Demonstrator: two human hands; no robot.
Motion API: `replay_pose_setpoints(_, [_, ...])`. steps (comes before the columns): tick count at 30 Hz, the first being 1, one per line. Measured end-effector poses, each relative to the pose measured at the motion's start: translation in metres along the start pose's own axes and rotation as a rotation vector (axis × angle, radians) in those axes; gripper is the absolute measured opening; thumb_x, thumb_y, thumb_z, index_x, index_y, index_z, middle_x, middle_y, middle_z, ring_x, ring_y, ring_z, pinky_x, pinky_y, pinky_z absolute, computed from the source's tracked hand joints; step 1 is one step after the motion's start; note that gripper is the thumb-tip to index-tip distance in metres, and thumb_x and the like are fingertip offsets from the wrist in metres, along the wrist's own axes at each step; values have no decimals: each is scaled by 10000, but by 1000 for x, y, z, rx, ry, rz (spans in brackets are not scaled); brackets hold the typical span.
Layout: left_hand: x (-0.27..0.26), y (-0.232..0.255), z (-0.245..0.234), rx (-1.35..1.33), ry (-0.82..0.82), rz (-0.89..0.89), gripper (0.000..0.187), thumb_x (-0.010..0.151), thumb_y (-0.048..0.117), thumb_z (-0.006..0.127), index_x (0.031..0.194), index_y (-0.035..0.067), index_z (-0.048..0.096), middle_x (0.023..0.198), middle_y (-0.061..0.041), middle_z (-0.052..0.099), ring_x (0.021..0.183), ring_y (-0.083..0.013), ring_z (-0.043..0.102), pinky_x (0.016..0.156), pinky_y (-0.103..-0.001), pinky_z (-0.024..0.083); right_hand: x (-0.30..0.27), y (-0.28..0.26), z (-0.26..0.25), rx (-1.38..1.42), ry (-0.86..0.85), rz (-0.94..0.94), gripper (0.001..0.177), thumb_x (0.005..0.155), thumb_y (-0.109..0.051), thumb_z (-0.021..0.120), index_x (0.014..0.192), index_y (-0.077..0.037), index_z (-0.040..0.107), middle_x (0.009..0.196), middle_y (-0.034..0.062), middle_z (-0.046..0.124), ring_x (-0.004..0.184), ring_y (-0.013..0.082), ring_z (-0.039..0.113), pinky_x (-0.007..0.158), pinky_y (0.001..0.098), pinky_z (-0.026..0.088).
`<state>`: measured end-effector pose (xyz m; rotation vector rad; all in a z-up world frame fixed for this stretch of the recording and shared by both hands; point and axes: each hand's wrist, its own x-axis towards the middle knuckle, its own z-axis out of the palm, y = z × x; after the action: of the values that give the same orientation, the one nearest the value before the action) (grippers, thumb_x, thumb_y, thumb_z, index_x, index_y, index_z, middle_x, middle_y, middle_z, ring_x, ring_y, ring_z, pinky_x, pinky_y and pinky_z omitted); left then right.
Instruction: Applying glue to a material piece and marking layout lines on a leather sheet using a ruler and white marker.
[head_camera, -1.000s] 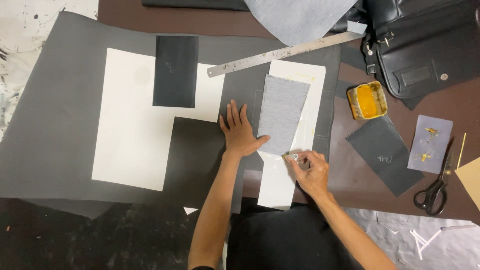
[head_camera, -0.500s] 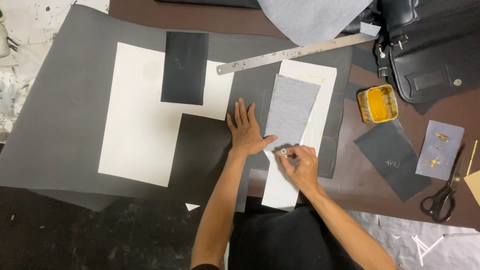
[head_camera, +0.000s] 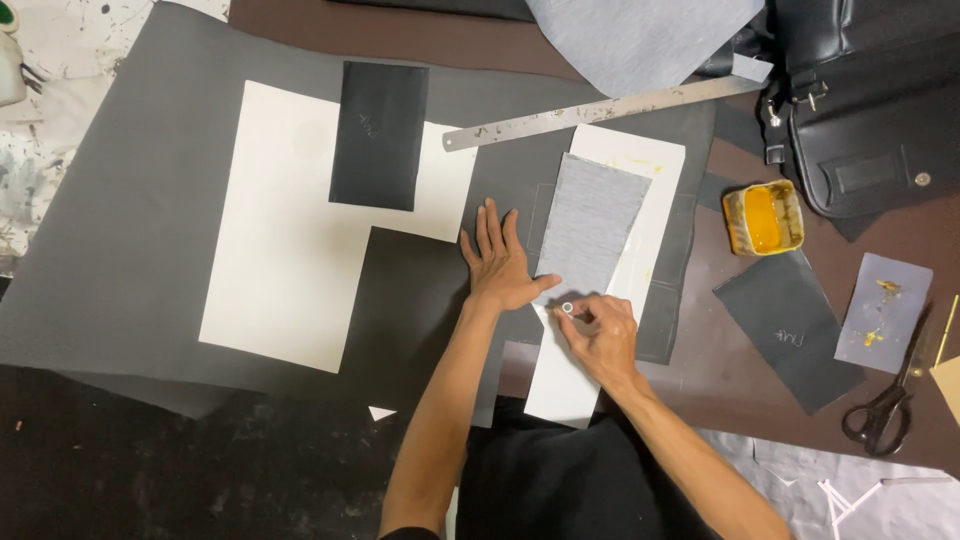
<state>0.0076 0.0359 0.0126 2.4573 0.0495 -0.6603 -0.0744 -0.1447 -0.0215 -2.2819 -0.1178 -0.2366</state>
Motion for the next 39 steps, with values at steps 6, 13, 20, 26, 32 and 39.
replay_pose_setpoints(6, [8, -6, 6, 3, 5, 1, 1228, 751, 579, 801, 1577, 56, 59, 1649, -278, -203, 1536, -403, -190, 1159, -683, -144, 9, -14, 15, 53, -4, -41, 219, 741, -207, 918, 765, -124, 717, 644, 50, 701, 641, 237, 653, 797, 318, 486])
replay_pose_setpoints(13, [8, -5, 0, -25, 5, -12, 1246, 709, 585, 831, 1559, 59, 88, 1647, -269, -210, 1537, -406, -171, 1164, -688, -116, 11, -17, 12, 36, -23, -43, 215, 728, -183, 915, 758, -107, 716, 646, 67, 705, 652, 254, 659, 789, 329, 484])
replay_pose_setpoints(20, [11, -4, 0, 6, -9, -25, 1240, 709, 575, 846, 1549, 69, 86, 1642, -265, -222, 1536, -405, -169, 1163, -700, -104, 9, -7, 34, 43, -34, -78, 186, 748, -224, 896, 782, -142, 732, 638, 54, 681, 662, 243, 655, 794, 320, 491])
replay_pose_setpoints(26, [11, -9, 2, -53, 12, 0, 1238, 698, 562, 853, 1538, 73, 87, 1641, -267, -230, 1531, -421, -167, 1158, -708, -103, 9, -16, 2, 42, -42, 4, 200, 719, -189, 918, 752, -123, 732, 621, 60, 695, 650, 251, 661, 777, 328, 498])
replay_pose_setpoints(32, [14, -11, 7, -49, 32, 18, 1237, 692, 559, 860, 1531, 73, 92, 1639, -276, -226, 1529, -429, -158, 1146, -711, -110, 12, -21, 3, 75, -9, 34, 204, 730, -195, 924, 763, -128, 734, 612, 49, 691, 639, 243, 658, 770, 327, 508])
replay_pose_setpoints(39, [14, -12, 7, -33, 26, 13, 1223, 699, 542, 866, 1531, 79, 98, 1641, -272, -215, 1528, -427, -159, 1149, -704, -103, 11, -14, 21, 15, -56, -35, 200, 713, -193, 918, 760, -137, 733, 626, 55, 687, 644, 245, 659, 782, 327, 503])
